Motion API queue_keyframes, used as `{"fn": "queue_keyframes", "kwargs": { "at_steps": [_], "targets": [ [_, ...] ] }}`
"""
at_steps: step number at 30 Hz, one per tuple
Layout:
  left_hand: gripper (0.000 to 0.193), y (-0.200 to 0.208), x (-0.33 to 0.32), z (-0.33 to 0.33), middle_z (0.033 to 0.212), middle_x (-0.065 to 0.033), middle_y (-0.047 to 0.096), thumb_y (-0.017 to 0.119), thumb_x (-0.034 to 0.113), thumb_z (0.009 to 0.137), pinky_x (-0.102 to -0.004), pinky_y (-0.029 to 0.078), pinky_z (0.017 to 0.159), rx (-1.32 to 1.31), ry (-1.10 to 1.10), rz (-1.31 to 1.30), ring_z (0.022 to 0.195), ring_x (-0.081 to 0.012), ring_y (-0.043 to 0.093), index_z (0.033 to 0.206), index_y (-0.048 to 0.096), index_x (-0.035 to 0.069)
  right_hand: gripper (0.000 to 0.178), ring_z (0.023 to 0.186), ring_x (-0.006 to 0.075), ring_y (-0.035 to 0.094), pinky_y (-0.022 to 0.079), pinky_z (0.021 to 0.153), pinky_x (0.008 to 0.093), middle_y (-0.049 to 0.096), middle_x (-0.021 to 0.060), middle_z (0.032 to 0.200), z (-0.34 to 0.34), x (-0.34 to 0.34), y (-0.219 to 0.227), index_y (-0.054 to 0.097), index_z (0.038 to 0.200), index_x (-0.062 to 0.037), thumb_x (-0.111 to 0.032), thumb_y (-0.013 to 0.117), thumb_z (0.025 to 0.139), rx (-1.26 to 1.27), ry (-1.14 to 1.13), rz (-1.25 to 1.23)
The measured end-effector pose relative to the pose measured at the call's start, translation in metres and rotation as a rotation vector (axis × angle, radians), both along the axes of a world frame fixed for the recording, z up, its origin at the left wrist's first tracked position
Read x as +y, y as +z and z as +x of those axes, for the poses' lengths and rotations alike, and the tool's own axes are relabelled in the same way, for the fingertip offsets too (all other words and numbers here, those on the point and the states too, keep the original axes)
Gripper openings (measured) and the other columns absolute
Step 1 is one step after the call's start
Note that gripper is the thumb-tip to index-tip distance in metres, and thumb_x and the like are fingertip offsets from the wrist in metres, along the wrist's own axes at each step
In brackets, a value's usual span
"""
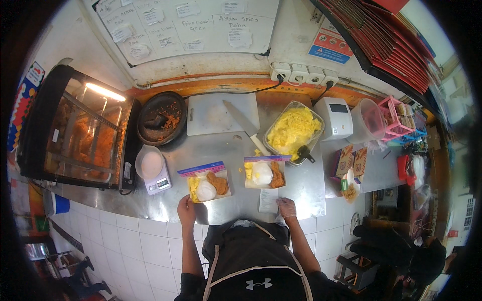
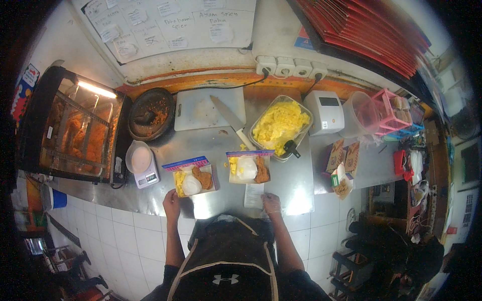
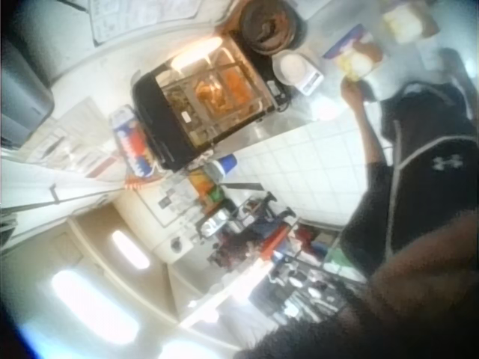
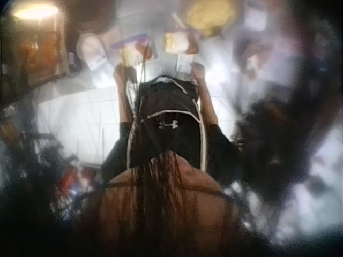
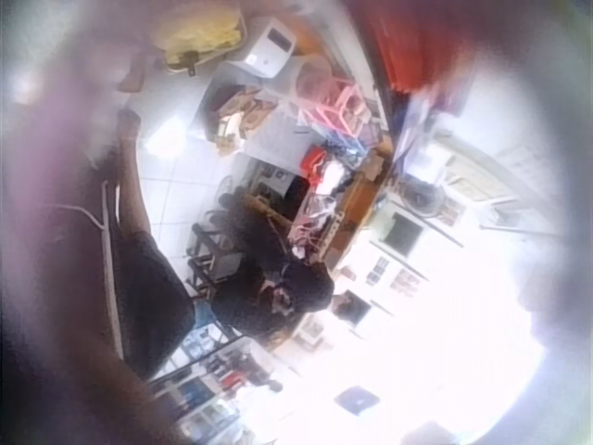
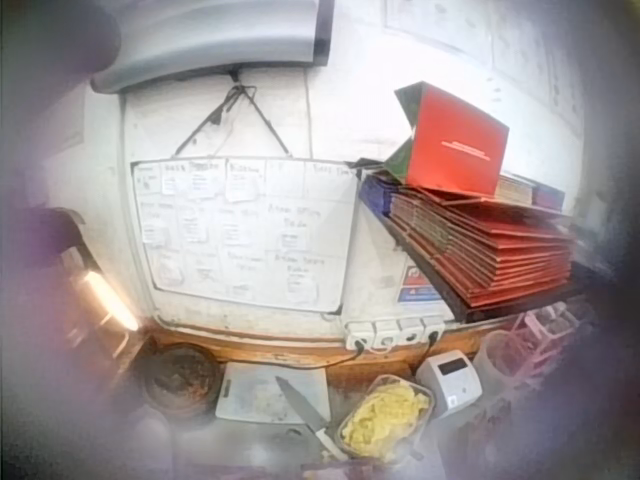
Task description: The person assembles food orders by scooping yellow food into containers, adding fried items from a display case, and placing them into takeaway boxes. The person also handles a printed receipt and packaging materials during the process.
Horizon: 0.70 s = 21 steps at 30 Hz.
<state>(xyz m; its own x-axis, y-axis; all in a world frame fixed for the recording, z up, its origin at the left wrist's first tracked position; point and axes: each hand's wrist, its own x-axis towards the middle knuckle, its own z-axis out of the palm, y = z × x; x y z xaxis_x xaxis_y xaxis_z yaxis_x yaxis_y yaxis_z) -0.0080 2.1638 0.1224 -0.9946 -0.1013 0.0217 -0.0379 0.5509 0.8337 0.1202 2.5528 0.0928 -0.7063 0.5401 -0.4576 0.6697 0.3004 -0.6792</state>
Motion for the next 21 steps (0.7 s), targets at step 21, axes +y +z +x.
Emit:
{"fn": "queue_keyframes", "kwargs": {
  "at_steps": [21],
  "targets": [
    [0.019, 0.006, 0.002, -0.004, 0.093, -0.0164, 0.068, 0.054, 0.007, 0.092, -0.0359, 0.051, 0.075, -0.037, -0.001, -0.014, 0.080, -0.0265, 0.066, 0.105, 0.064, -0.001, 0.033, 0.073, 0.0335, 0.064, 0.049, 0.070, 0.0392, 0.068, 0.0224, 0.080, -0.004, -0.001, 0.017, 0.070, 0.092, 0.0024, -0.030, 0.062, 0.087, 0.007, -0.007, -0.083]
  ]
}}
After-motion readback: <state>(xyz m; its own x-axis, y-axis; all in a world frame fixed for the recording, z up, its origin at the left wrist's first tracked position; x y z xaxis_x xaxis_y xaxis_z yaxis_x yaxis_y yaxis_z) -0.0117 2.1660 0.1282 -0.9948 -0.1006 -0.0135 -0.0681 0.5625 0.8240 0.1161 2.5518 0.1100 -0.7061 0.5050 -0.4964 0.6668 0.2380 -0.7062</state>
